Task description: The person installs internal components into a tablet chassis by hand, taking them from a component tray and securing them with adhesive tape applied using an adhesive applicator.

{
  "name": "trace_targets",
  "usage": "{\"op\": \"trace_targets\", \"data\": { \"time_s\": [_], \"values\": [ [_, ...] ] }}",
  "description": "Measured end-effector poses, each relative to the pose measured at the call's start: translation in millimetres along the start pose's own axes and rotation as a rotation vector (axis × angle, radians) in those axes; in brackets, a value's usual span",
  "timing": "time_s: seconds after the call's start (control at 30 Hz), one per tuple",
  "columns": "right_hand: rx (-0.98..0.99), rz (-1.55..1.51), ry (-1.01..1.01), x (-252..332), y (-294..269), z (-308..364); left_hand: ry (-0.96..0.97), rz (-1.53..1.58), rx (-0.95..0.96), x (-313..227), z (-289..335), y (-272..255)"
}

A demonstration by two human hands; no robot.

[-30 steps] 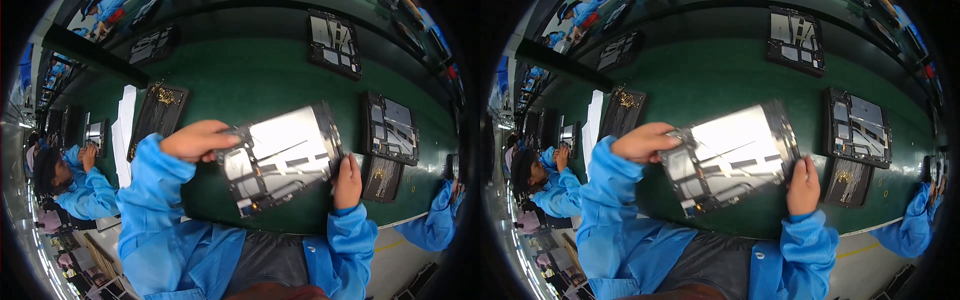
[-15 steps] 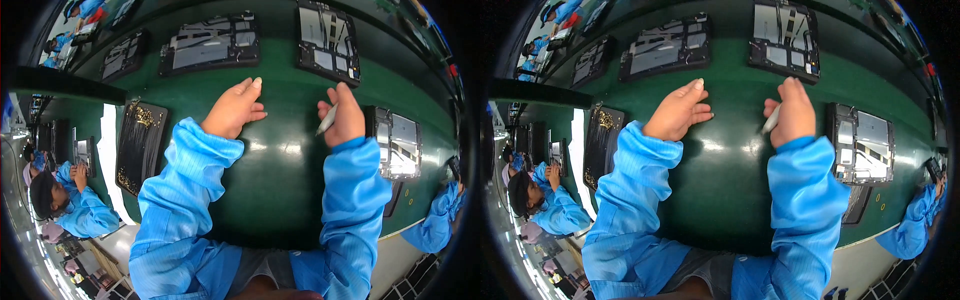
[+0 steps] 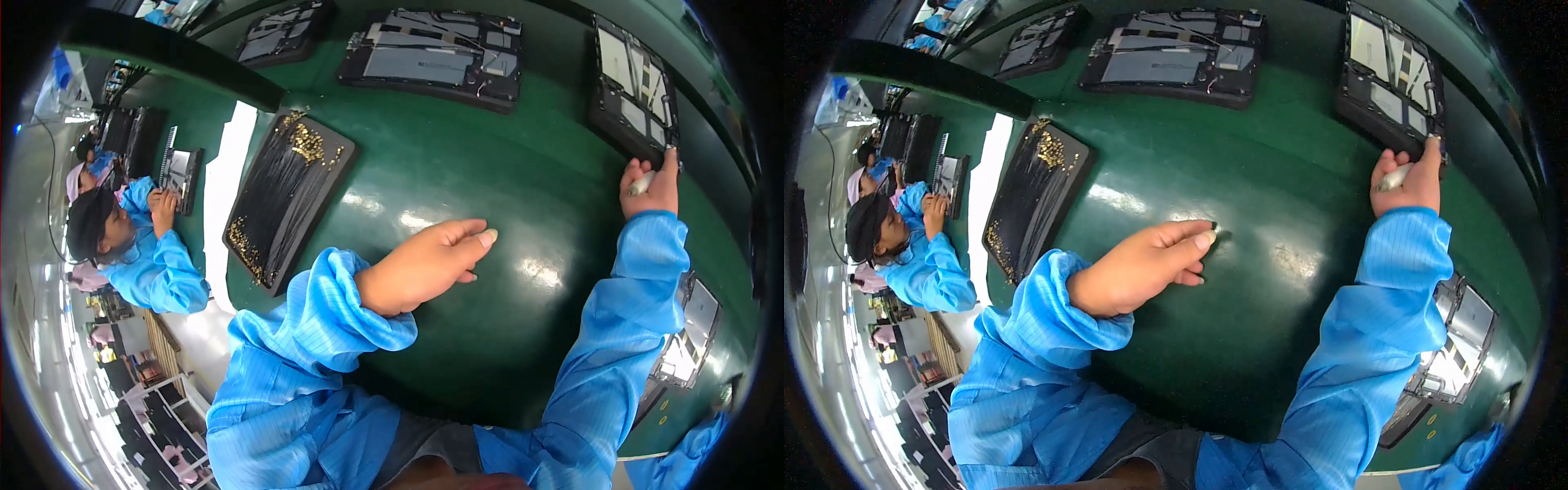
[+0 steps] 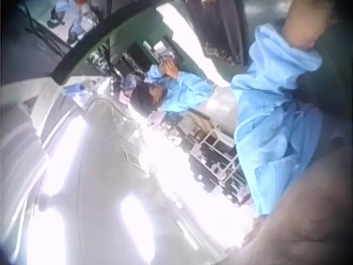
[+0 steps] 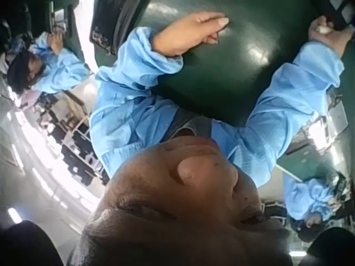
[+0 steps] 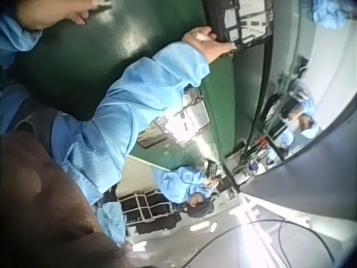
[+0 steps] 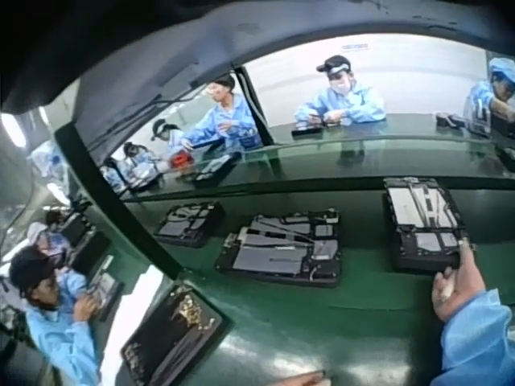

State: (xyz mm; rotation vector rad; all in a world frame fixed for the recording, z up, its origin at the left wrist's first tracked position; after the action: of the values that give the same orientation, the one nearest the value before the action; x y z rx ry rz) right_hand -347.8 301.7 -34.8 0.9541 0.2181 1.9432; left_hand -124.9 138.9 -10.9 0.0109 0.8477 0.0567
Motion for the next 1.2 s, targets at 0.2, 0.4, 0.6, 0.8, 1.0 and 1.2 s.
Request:
{"op": "trace_targets", "data": {
  "time_s": [0.2,0.4,0.6,0.8,1.0,1.2],
  "values": [
    [0.146,0.071,0.332,-37,-53,101,-0.013,0.358,0.006,4,4,15],
    [0.383,0.291,0.769,-71,-168,205,0.092,0.567,0.075,28,26,53],
    [1.126,1.281,0.988,-61,-227,243,0.351,0.259,0.195,31,78,12],
    [1.069,1.297,1.034,-81,-233,243,0.552,-1.128,-1.009,50,76,-64],
    [1.047,1.221,1.017,-74,-234,233,-0.042,-1.198,-1.337,77,78,-152],
    [0.962,1.241,0.996,-69,-215,215,0.161,-1.027,-1.502,76,93,-148]
  ]
}}
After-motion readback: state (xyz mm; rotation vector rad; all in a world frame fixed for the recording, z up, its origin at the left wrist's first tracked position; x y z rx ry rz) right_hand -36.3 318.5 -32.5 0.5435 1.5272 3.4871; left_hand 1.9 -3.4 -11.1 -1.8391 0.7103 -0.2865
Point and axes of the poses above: each hand's wrist, its own z-axis away from the middle knuckle, its own y-axis out of the palm, x = y × z, the point moved 2 cm from there along -z, towards the middle knuckle, and after that the axes turned 13 degrees about -z, right-handed, at the moved point
